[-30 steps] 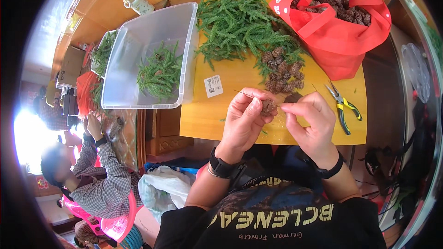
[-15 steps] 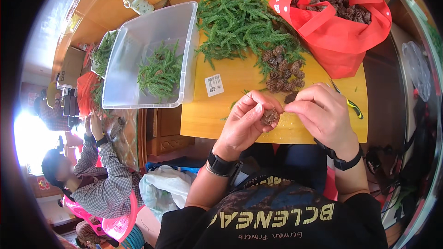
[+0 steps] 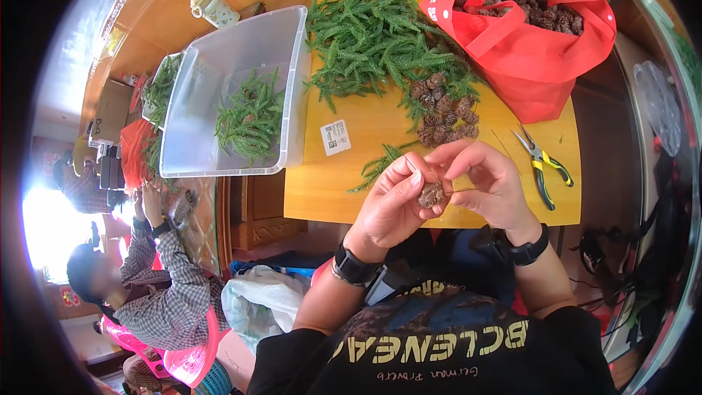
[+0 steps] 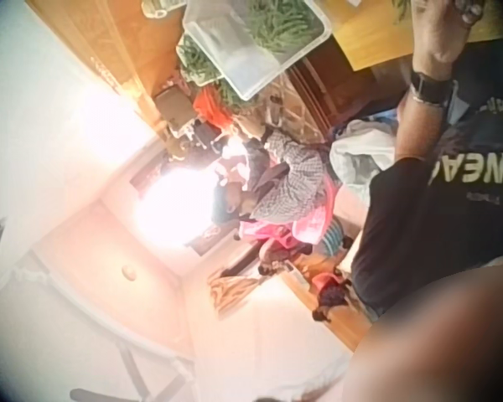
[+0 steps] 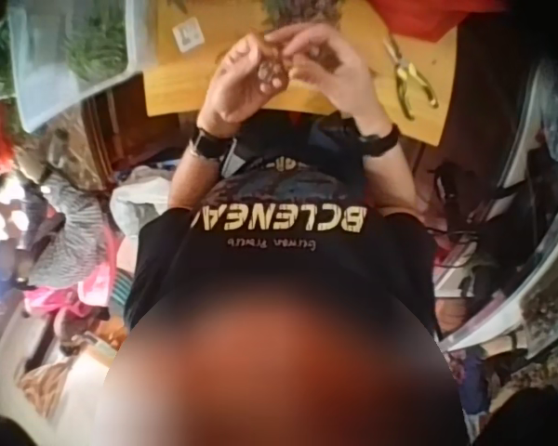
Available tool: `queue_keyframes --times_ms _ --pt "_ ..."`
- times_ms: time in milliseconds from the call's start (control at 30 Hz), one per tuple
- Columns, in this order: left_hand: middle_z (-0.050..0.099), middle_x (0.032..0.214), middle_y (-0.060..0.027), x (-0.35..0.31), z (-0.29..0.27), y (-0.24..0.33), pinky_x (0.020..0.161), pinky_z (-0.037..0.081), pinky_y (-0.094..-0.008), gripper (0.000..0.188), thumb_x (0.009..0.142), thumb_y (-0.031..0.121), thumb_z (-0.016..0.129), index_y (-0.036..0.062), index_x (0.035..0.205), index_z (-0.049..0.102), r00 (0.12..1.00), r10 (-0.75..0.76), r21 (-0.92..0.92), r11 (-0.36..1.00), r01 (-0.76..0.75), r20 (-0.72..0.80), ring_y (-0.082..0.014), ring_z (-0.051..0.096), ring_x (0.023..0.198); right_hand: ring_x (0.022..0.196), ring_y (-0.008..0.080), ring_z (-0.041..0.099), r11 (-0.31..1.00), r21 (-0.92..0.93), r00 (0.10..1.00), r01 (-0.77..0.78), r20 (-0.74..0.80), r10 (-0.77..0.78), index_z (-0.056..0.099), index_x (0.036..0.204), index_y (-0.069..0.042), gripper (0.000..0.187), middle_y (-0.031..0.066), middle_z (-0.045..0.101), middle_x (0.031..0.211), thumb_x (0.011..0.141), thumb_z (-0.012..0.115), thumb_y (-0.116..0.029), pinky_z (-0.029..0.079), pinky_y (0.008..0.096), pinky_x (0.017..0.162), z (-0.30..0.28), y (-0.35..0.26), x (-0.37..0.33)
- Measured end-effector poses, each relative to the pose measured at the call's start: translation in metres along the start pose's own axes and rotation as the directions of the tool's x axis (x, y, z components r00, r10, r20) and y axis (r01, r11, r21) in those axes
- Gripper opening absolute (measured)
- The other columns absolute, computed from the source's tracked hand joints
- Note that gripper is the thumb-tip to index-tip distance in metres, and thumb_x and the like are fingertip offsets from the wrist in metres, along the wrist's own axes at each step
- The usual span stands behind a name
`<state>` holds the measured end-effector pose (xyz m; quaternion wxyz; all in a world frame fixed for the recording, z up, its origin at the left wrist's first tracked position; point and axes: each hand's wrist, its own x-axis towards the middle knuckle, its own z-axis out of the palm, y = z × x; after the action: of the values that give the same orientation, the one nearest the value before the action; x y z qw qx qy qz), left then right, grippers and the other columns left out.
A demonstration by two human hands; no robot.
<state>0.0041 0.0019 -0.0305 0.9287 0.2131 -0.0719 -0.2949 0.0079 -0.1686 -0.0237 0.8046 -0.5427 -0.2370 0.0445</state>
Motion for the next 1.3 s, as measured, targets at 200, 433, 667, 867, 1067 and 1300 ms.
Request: queue_keyframes --times_ms 200,433,667,867,1067,1300 --pt "0.060 0.089 -0.0121 -0.002 -0.010 0.006 0.056 0.044 -0.0197 0.018 0.090 0.022 0.056 0.0037 0.092 0.055 0.984 -0.162 0.040 0.986 0.160 0.067 -0.0145 0.057 0.069 0.122 0.0310 0.041 0.994 -0.107 0.988 -0.026 0.151 0.043 0.053 0.085 -0.008 0.026 0.0187 0.051 0.122 0.074 0.074 -0.019 0.031 0.0433 0.100 -0.002 -0.003 0.006" --pt "0.060 0.087 -0.0087 -0.002 0.001 0.007 0.058 0.044 -0.0186 0.018 0.086 0.016 0.061 0.0019 0.095 0.055 0.976 -0.201 0.061 0.979 0.197 0.079 -0.0123 0.058 0.071 0.117 0.0247 0.044 0.995 0.101 0.978 -0.009 0.210 -0.012 0.053 0.076 -0.007 0.025 0.0108 0.058 0.111 0.067 0.076 -0.005 0.034 0.0358 0.095 -0.002 0.005 0.004" --pt "0.057 0.085 -0.0059 0.002 0.005 0.006 0.060 0.045 -0.0189 0.017 0.083 0.006 0.063 0.0061 0.096 0.051 0.996 -0.084 0.127 0.989 0.078 0.042 -0.0120 0.057 0.070 0.114 0.0266 0.044 0.997 0.071 0.998 0.012 0.067 -0.017 0.053 0.076 -0.010 0.026 0.0121 0.059 0.102 0.069 0.077 -0.016 0.036 0.0412 0.094 -0.004 0.008 0.000" --pt "0.059 0.091 -0.0091 0.004 0.003 0.002 0.064 0.049 -0.0219 0.012 0.086 0.004 0.058 0.0079 0.095 0.052 0.999 0.012 0.121 0.993 -0.008 -0.030 -0.0139 0.059 0.075 0.106 0.0225 0.054 0.979 0.200 0.997 -0.022 -0.074 0.038 0.058 0.084 -0.001 0.013 0.0156 0.057 0.108 0.075 0.067 0.004 0.043 0.0328 0.090 0.001 0.007 0.000" --pt "0.061 0.093 -0.0114 0.004 -0.002 0.000 0.064 0.049 -0.0218 0.009 0.088 0.005 0.057 0.0076 0.096 0.053 0.991 0.120 0.135 0.985 -0.111 -0.059 -0.0145 0.059 0.076 0.099 0.0251 0.059 0.991 -0.104 0.988 0.088 -0.116 -0.100 0.055 0.081 0.001 0.009 0.0207 0.056 0.110 0.079 0.064 0.001 0.050 0.0333 0.083 0.006 0.006 -0.001" --pt "0.061 0.090 -0.0101 0.003 -0.007 0.001 0.062 0.048 -0.0213 0.008 0.088 0.004 0.056 0.0076 0.095 0.054 0.985 0.138 0.145 0.982 -0.122 -0.106 -0.0134 0.059 0.074 0.099 0.0251 0.059 0.980 -0.188 0.992 0.060 -0.096 -0.079 0.055 0.081 0.001 0.007 0.0193 0.057 0.107 0.080 0.061 0.004 0.050 0.0335 0.084 0.010 0.004 -0.001"
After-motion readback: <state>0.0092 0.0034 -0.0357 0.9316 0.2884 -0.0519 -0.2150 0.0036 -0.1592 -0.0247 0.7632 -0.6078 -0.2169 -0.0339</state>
